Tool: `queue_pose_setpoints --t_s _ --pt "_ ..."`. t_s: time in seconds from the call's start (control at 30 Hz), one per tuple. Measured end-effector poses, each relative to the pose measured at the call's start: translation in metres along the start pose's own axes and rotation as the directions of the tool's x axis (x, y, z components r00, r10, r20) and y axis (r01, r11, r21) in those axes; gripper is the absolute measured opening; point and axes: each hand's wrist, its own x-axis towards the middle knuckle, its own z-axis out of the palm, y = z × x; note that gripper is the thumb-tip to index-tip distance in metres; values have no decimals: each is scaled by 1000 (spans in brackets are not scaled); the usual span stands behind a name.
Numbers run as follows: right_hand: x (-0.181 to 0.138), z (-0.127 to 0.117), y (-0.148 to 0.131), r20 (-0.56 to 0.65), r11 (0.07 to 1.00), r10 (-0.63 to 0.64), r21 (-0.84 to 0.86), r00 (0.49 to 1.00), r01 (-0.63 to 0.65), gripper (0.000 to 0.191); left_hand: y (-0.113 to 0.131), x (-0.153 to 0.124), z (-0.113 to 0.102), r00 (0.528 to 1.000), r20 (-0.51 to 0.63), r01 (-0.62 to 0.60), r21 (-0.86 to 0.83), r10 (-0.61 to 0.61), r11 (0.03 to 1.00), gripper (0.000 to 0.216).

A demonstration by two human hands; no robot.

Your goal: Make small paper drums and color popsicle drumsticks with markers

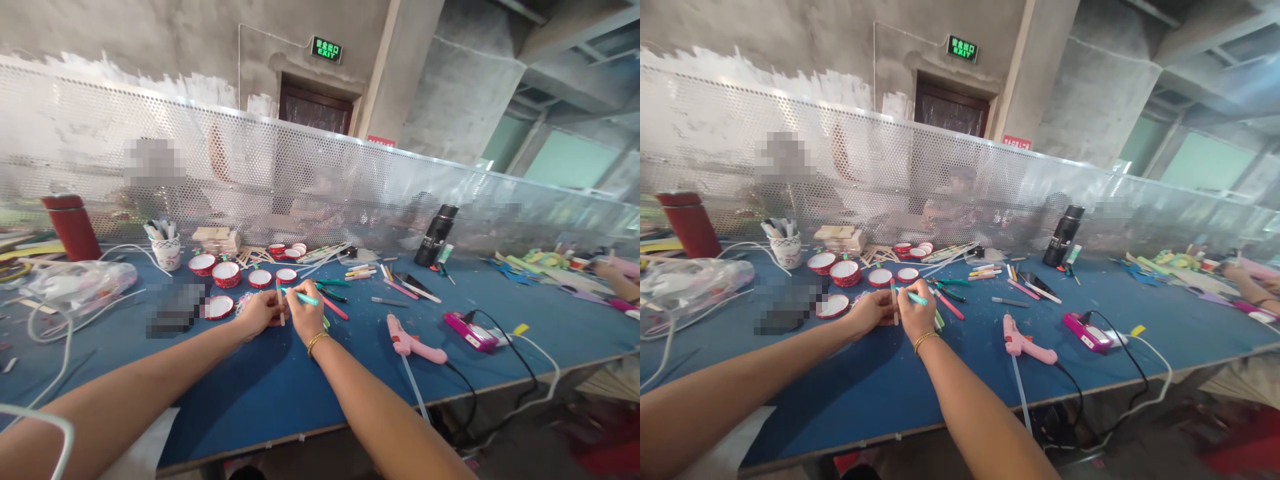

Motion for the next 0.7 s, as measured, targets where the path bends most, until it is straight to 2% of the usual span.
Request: queue_pose_setpoints --t_s 0.27,0.47,0.57,0.7 --pt "-1 2 -6 46 999 -37 8 998 37 25 0 -1 2 1000 -18 -9 -4 9 1000 37" --pt "0 2 1 19 1000 -14 -27 1000 14 24 -2 1 0 1000 -8 -5 -19 4 1000 35" --pt "1 1 4 -5 1000 20 5 1000 -20 23 -2 2 -1 1000 -9 16 -9 -17 1000 34" --pt "0 1 1 7 1000 5 23 1000 -5 23 0 1 0 1000 -9 6 -8 -6 1000 34"
